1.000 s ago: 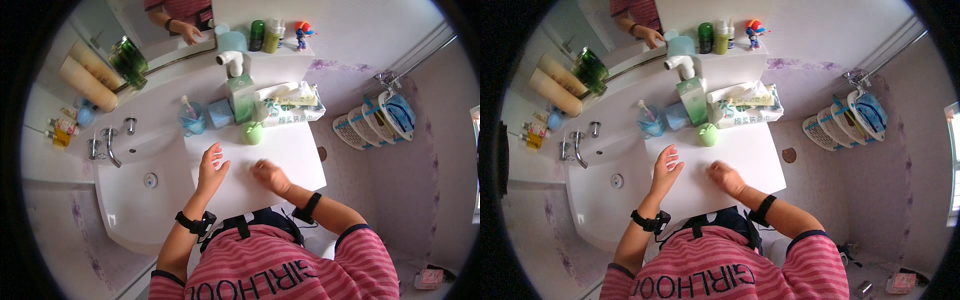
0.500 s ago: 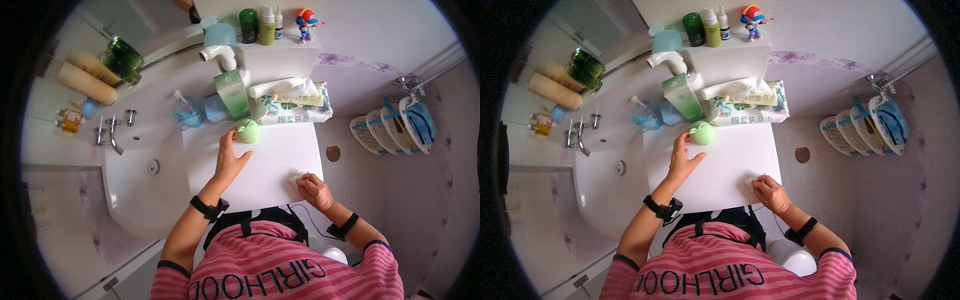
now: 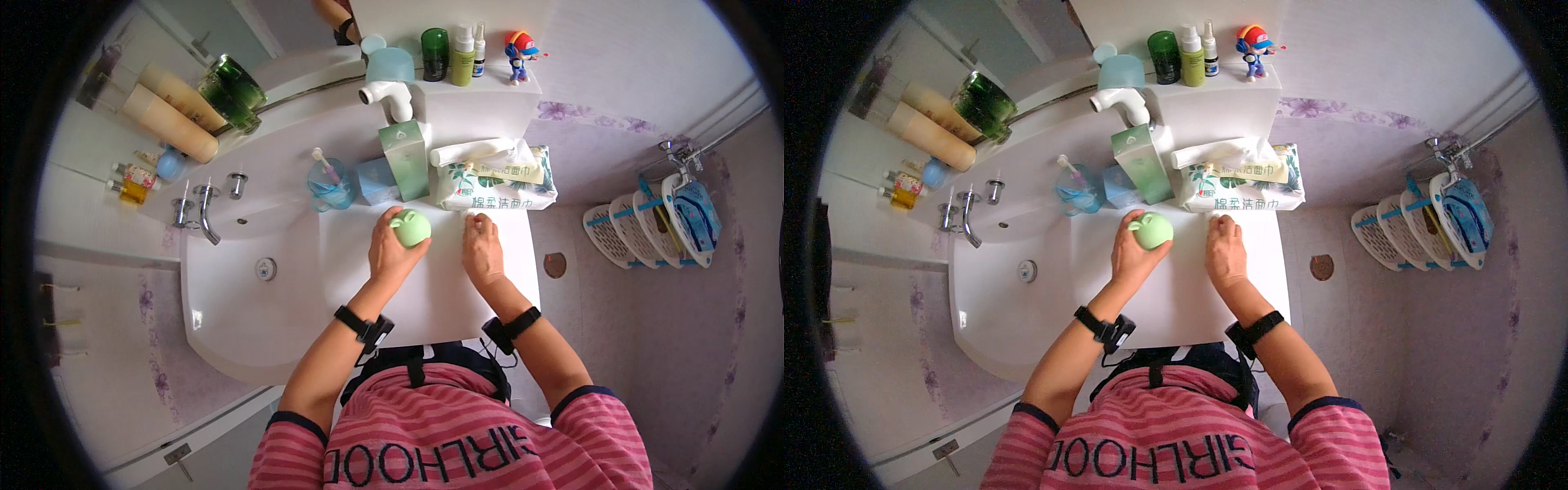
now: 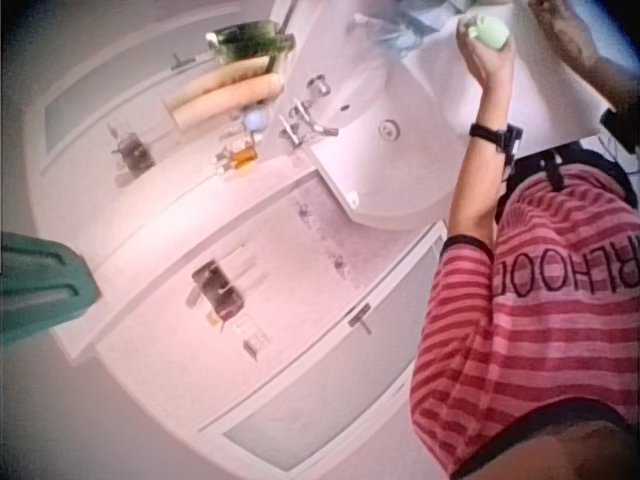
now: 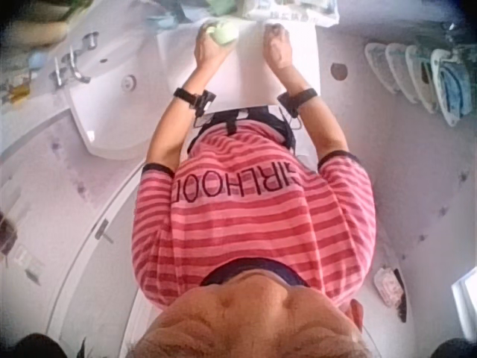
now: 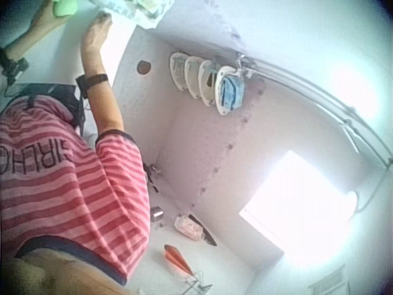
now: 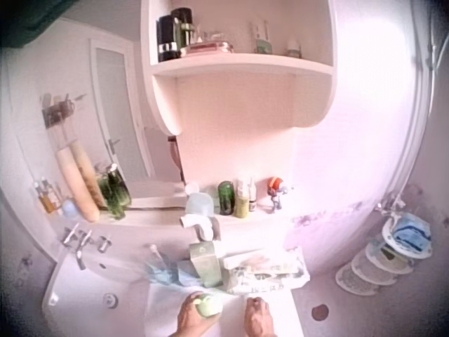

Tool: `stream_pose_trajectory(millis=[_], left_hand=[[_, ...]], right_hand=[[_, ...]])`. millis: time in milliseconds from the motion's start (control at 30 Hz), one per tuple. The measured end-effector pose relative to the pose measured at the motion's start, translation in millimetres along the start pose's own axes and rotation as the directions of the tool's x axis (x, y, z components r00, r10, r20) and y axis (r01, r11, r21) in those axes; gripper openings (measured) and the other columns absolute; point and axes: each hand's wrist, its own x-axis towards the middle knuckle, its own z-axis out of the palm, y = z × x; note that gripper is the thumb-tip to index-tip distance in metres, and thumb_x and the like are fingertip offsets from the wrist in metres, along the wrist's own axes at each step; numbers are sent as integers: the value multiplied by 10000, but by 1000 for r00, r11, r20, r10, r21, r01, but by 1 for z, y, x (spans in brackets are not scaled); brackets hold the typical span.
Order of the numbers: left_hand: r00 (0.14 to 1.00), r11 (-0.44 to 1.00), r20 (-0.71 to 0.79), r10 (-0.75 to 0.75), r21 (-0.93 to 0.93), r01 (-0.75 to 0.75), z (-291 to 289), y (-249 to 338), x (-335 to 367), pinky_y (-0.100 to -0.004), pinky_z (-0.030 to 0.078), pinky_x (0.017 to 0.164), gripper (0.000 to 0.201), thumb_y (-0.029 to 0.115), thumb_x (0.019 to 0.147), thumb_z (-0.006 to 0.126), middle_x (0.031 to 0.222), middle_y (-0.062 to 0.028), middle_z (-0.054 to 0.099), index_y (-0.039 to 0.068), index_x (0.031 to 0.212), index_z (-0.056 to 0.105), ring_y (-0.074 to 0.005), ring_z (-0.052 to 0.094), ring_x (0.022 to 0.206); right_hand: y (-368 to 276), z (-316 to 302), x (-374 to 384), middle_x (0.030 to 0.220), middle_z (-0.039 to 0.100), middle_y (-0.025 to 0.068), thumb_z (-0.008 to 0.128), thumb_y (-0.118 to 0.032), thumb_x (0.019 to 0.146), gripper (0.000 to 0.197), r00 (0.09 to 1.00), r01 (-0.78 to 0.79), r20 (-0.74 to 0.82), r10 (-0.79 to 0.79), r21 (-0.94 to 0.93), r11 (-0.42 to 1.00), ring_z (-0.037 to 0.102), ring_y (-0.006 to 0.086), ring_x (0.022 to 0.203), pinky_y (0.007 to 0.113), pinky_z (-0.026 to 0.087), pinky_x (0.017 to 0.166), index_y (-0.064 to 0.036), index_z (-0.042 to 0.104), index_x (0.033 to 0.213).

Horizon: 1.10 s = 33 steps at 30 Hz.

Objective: The person wipes several bottles and jars with a tissue, then cleans the sink faucet, the sink basin, and the vanity surface. They also wipe down a soap dispenser and a toothbrush holder.

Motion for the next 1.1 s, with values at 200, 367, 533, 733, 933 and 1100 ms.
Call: stream_pose_trajectory(millis=[200,367,533,733,933,1100], left_hand=[[996,976,-89,-11,-218,-9,-73,-32,-32,-349,452,858,649,219,621,789,1088,-109,554,60,1154,452,-262,563,985],[990,986,-142,16,-161,-40,-114,-32,-35,-352,448,861,631,174,634,785,1083,-116,541,48,1154,450,-254,559,991],[983,978,-172,64,-185,-96,-136,-41,-30,-352,452,854,642,195,633,797,1087,-112,542,49,1156,453,-258,564,983],[996,951,-79,33,-303,-56,-141,-63,-30,-332,460,859,648,211,653,800,1113,-112,548,46,1173,450,-235,567,1002],[966,788,258,13,-598,149,-119,-26,-26,-317,440,910,775,162,699,780,1177,-104,501,10,1327,351,-195,528,1058],[944,727,292,152,-680,93,-112,-20,-28,-328,428,916,972,179,673,799,1145,-121,502,45,1405,174,-197,537,1038]], right_hand=[[-53,33,13,1120,430,182,512,17,738,383,987,-39,157,36,20,999,468,337,965,374,458,839,67,486,1117],[-106,70,23,1092,470,163,503,-9,752,342,975,137,162,-151,96,986,482,324,943,393,459,812,51,518,1089],[-160,71,-21,1096,513,126,473,-61,794,324,832,397,307,-461,250,883,514,307,945,383,468,792,-5,563,1101],[-23,21,-33,1049,574,150,425,-96,837,308,971,-88,240,9,320,943,522,316,992,403,407,870,-31,570,1101],[41,7,-66,976,545,138,494,-48,806,265,989,143,82,-127,-229,963,519,278,961,367,443,829,2,539,1062],[-74,-12,-78,1065,548,147,574,5,750,329,912,292,172,-372,364,885,553,306,947,362,473,815,-24,596,1077]])
